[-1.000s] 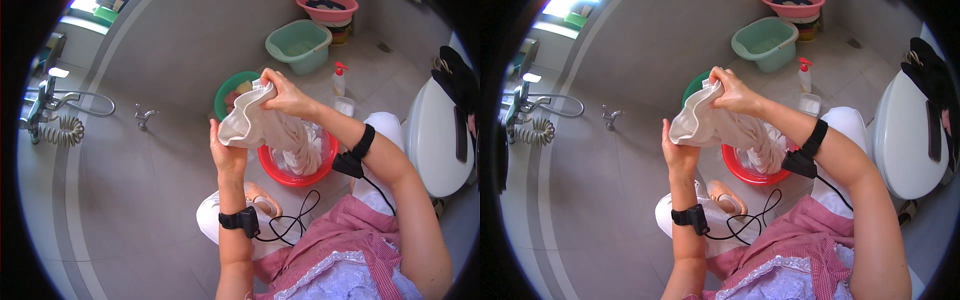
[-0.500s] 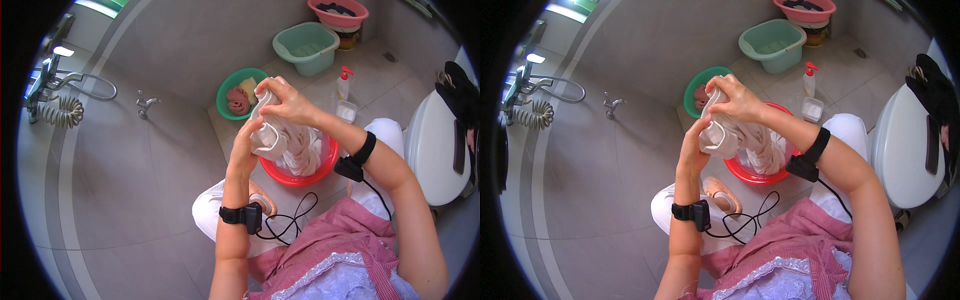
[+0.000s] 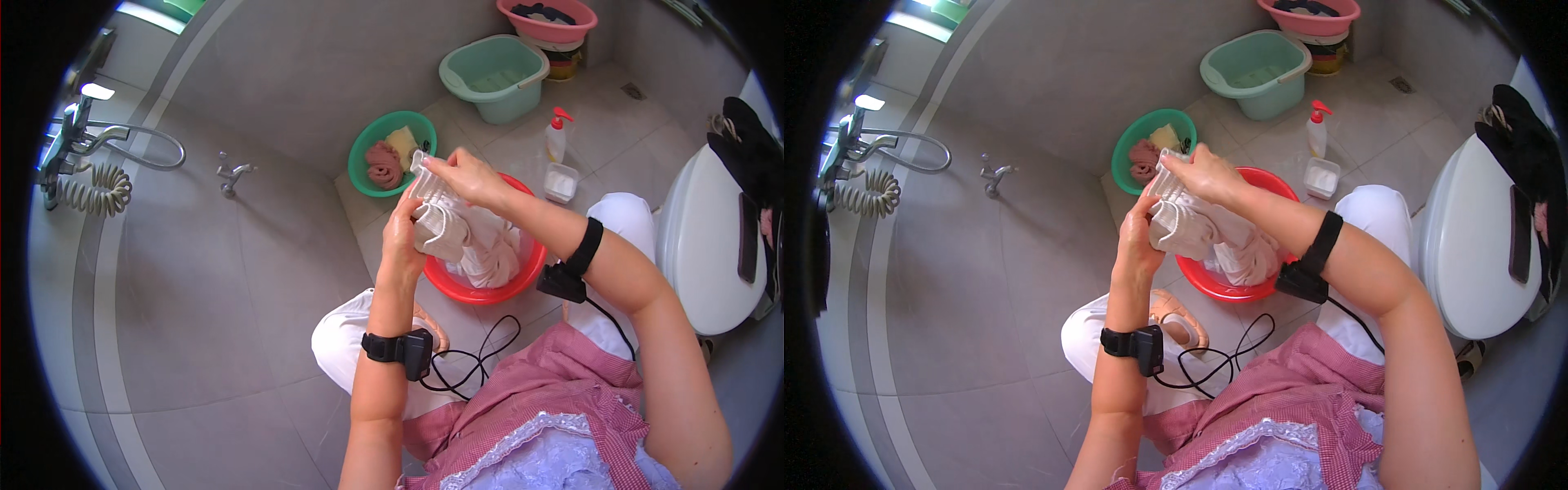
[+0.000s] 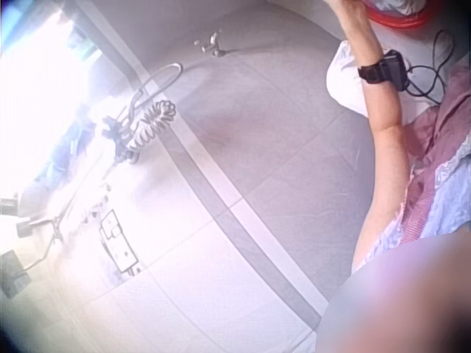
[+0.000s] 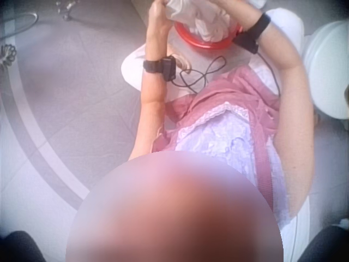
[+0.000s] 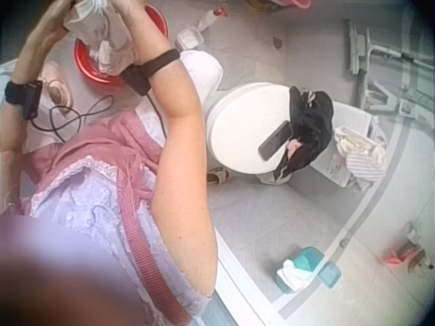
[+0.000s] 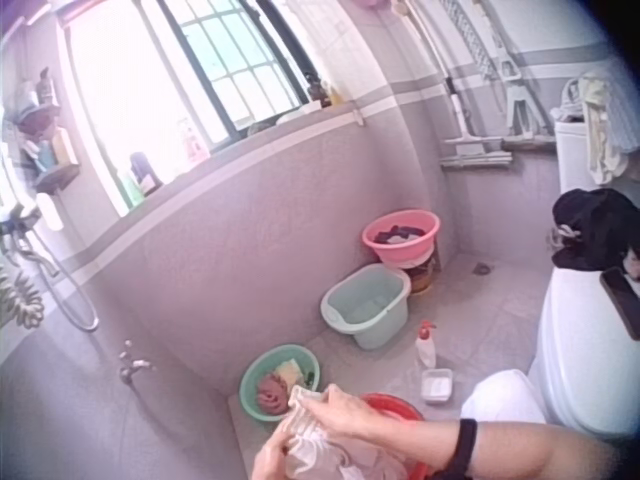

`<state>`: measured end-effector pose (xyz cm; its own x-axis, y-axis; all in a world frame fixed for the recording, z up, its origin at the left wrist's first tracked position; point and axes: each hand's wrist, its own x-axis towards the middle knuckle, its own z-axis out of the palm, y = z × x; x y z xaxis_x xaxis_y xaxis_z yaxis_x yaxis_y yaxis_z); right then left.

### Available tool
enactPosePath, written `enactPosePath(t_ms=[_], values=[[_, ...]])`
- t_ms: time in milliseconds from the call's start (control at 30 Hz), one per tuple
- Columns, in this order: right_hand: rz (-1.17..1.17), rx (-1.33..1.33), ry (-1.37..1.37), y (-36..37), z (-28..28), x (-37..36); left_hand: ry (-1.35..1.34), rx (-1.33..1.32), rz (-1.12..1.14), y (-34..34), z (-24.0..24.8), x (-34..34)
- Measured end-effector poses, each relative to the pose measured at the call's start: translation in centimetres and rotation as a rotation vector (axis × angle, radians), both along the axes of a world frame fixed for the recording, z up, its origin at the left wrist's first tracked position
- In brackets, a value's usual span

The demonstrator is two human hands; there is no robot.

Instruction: Hand washing a piece of white clothing in a basin.

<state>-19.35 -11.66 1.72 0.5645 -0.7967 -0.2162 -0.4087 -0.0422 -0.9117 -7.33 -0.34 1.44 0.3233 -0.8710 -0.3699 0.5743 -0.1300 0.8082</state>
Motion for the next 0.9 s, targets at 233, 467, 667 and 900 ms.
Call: enactPosePath(t_ms=[233, 467, 667, 900], values=[[0.138, 0.516, -0.237, 0.6, -2.2, -0.2, -0.043, 0.115, -0.073, 0.3, -0.8, -1.1], [-0.01, 0.43, -0.242, 1.0, -1.3, 0.4, -0.184, 0.23, 0.021, 1.1, -2.4, 1.0], [-0.049, -0.128, 0.049, -5.2, -2.9, -1.0, -0.287, 0.261, 0.388, 0.6, -1.6, 3.1], [-0.085, -0.604, 0.478, -8.4, -0.3, -4.8, -0.306, 0.326, 0.496, 2.0, -3.2, 7.0]])
